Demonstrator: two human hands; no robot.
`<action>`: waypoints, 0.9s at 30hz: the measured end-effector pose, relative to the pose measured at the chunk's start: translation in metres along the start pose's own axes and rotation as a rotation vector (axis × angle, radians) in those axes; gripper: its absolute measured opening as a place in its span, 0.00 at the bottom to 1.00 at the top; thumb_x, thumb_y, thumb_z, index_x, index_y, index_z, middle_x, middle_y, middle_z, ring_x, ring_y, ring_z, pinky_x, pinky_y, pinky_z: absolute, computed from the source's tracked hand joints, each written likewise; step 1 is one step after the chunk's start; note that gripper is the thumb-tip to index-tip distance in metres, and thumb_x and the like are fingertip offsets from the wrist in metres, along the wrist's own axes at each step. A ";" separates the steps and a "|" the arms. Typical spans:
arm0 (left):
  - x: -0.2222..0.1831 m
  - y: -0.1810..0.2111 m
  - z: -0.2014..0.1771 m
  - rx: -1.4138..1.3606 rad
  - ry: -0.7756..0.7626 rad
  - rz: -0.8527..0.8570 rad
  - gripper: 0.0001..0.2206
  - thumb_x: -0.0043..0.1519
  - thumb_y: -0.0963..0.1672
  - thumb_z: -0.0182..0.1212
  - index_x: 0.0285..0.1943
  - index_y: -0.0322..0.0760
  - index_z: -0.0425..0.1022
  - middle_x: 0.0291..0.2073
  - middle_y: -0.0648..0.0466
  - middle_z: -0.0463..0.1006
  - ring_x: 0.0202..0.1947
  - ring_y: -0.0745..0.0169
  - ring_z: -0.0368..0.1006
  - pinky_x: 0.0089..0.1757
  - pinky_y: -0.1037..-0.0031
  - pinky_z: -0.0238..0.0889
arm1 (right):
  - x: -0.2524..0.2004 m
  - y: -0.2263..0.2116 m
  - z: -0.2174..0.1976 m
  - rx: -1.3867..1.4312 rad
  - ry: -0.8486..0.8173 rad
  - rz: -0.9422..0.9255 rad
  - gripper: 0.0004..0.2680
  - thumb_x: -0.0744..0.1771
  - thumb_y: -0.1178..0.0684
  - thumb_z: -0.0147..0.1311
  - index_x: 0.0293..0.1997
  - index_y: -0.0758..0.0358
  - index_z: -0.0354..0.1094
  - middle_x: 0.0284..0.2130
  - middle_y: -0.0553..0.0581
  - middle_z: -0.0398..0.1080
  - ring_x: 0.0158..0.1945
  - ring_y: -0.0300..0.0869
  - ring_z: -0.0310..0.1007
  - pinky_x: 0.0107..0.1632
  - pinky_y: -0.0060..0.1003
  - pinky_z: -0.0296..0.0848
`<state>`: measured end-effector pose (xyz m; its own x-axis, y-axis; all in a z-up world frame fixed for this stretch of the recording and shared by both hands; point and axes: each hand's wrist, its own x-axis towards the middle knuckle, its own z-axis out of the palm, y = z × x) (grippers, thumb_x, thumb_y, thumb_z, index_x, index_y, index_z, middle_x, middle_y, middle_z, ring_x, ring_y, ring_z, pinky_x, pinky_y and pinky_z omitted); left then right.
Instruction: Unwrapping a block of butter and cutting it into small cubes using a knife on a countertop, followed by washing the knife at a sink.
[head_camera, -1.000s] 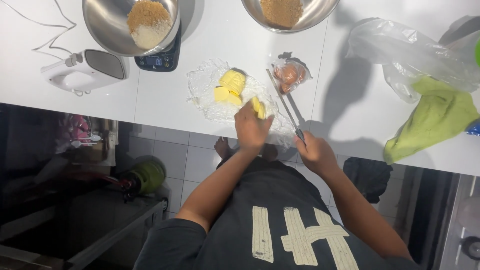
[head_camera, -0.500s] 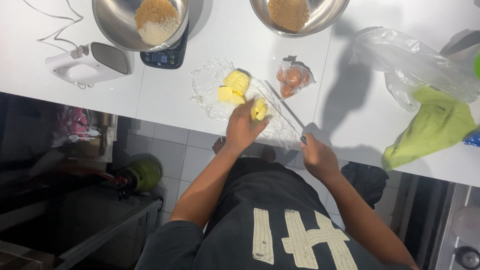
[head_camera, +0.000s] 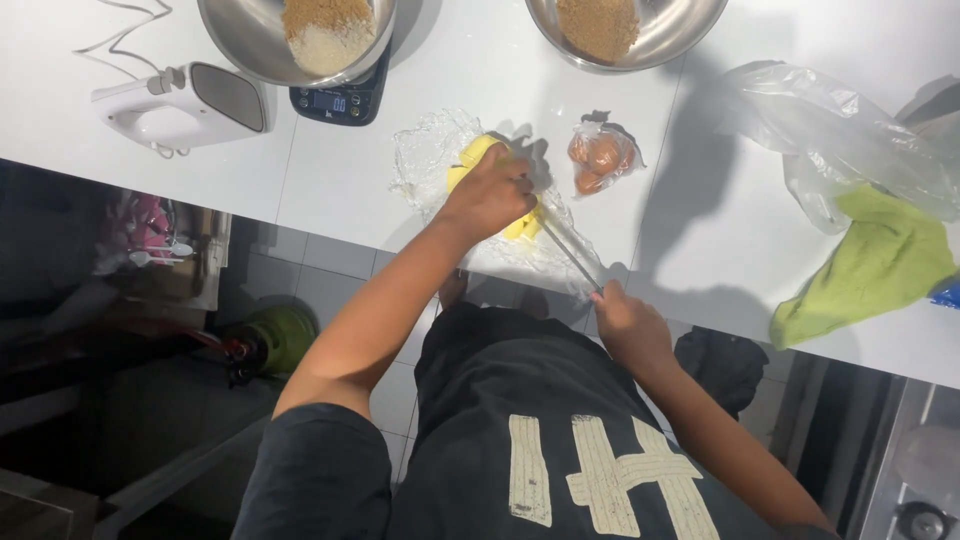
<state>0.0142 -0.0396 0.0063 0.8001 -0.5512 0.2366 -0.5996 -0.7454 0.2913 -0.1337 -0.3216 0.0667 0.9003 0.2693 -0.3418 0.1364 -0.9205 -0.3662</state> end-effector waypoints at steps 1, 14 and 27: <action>0.003 0.004 -0.012 -0.002 -0.002 0.001 0.05 0.69 0.44 0.53 0.49 0.41 0.72 0.39 0.55 0.75 0.46 0.63 0.69 0.54 0.69 0.55 | 0.000 -0.002 0.001 0.001 -0.001 0.003 0.13 0.73 0.45 0.35 0.37 0.61 0.62 0.12 0.57 0.67 0.16 0.47 0.75 0.20 0.39 0.70; 0.037 0.015 -0.096 0.372 -0.166 0.541 0.07 0.56 0.38 0.66 0.30 0.46 0.80 0.27 0.59 0.76 0.48 0.63 0.64 0.62 0.52 0.45 | 0.009 -0.035 0.011 -0.183 -0.032 0.146 0.13 0.74 0.45 0.32 0.43 0.61 0.61 0.21 0.62 0.73 0.28 0.55 0.81 0.29 0.46 0.79; 0.037 -0.022 -0.031 0.346 -0.049 0.755 0.05 0.55 0.39 0.67 0.29 0.43 0.79 0.27 0.58 0.76 0.48 0.63 0.65 0.61 0.55 0.48 | 0.014 -0.040 0.026 0.065 -0.100 0.247 0.16 0.75 0.42 0.28 0.42 0.62 0.60 0.26 0.70 0.75 0.34 0.62 0.81 0.33 0.51 0.80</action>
<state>0.0566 -0.0320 0.0369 0.1890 -0.9589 0.2116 -0.9430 -0.2373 -0.2332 -0.1370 -0.2740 0.0541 0.8571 0.0688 -0.5105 -0.1120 -0.9424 -0.3151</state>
